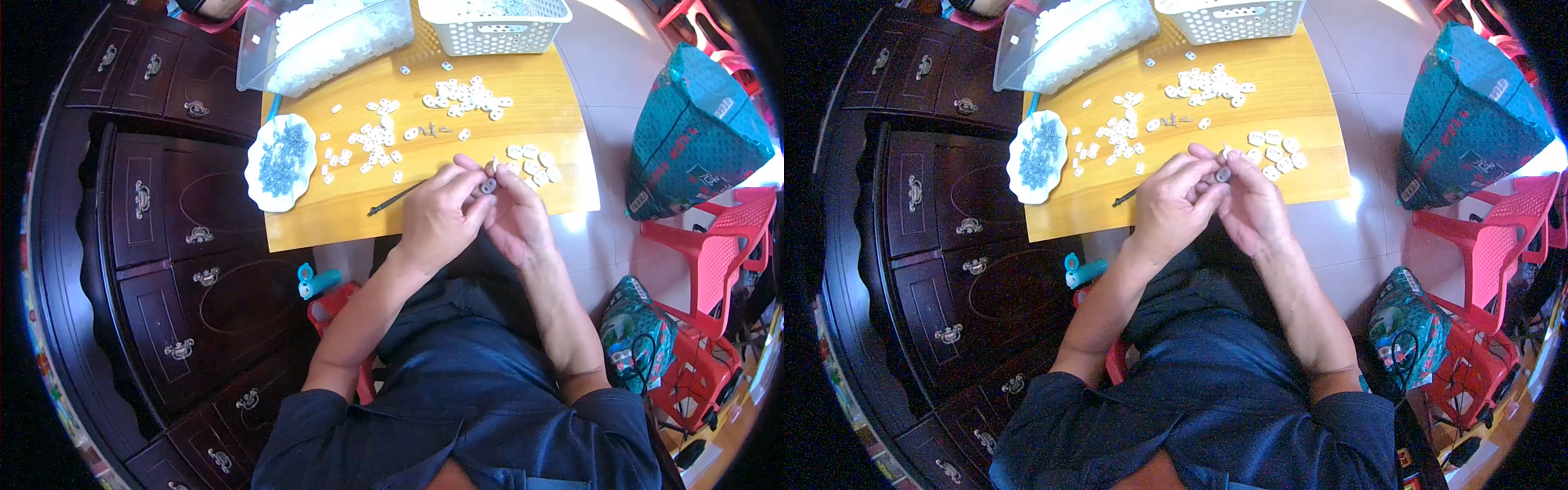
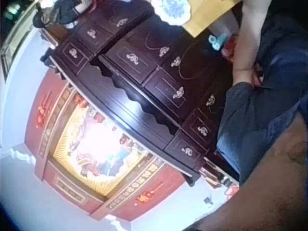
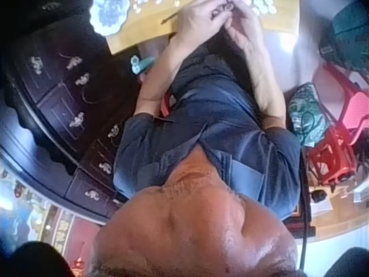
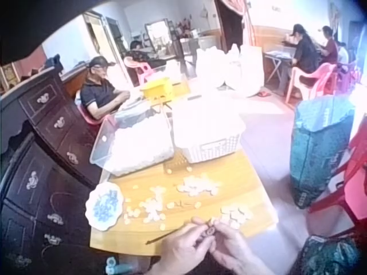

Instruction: Manually assembling small plastic and metal hardware components at a workspace.

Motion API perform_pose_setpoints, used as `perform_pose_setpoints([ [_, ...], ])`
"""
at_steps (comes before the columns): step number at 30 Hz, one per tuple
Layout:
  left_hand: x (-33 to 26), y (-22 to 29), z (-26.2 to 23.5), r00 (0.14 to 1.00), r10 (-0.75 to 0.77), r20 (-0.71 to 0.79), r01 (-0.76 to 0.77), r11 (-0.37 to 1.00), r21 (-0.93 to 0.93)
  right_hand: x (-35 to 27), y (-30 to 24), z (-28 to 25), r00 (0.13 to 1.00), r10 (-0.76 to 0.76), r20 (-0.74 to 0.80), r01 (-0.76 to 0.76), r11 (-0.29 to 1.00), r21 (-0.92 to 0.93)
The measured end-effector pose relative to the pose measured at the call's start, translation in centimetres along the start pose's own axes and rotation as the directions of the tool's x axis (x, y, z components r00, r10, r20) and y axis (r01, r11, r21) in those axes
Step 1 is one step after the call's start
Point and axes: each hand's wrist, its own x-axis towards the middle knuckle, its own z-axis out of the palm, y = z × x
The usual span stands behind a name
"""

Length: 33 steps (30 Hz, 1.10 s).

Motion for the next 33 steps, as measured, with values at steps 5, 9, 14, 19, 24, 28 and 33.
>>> perform_pose_setpoints([
  [5, 0.1, -0.2, 0.6, 0.998, 0.066, -0.001, -0.065, 0.994, 0.091, 0.1, 0.0, -0.5, 1.0, -0.007, 0.008, 0.007, 1.0, 0.015],
  [9, 0.0, -0.2, 0.3, 0.996, 0.086, 0.007, -0.086, 0.98, 0.179, 0.2, 0.0, -0.6, 1.0, 0.01, 0.03, -0.011, 1.0, 0.03],
  [14, -0.5, -0.8, -0.1, 0.974, -0.22, 0.045, 0.221, 0.908, -0.356, 0.1, -0.1, -0.6, 1.0, -0.015, 0.019, 0.015, 1.0, -0.009],
  [19, -0.7, -1.7, -1.6, 0.959, -0.277, 0.054, 0.272, 0.854, -0.444, -0.1, -0.4, 0.2, 0.993, -0.115, -0.035, 0.11, 0.986, -0.129],
  [24, -0.5, -2.4, -3.7, 0.955, -0.28, 0.1, 0.279, 0.722, -0.633, -0.7, -0.1, 1.4, 0.964, -0.264, -0.03, 0.213, 0.837, -0.504],
  [28, -0.3, -1.7, -4.1, 0.93, -0.355, 0.1, 0.314, 0.619, -0.72, -0.7, 0.1, 1.3, 0.952, -0.3, 0.064, 0.269, 0.712, -0.649],
  [33, -0.6, -2.1, -4.2, 0.928, -0.362, 0.088, 0.325, 0.672, -0.665, -0.6, 0.5, 1.0, 0.93, -0.33, 0.163, 0.342, 0.608, -0.717],
])
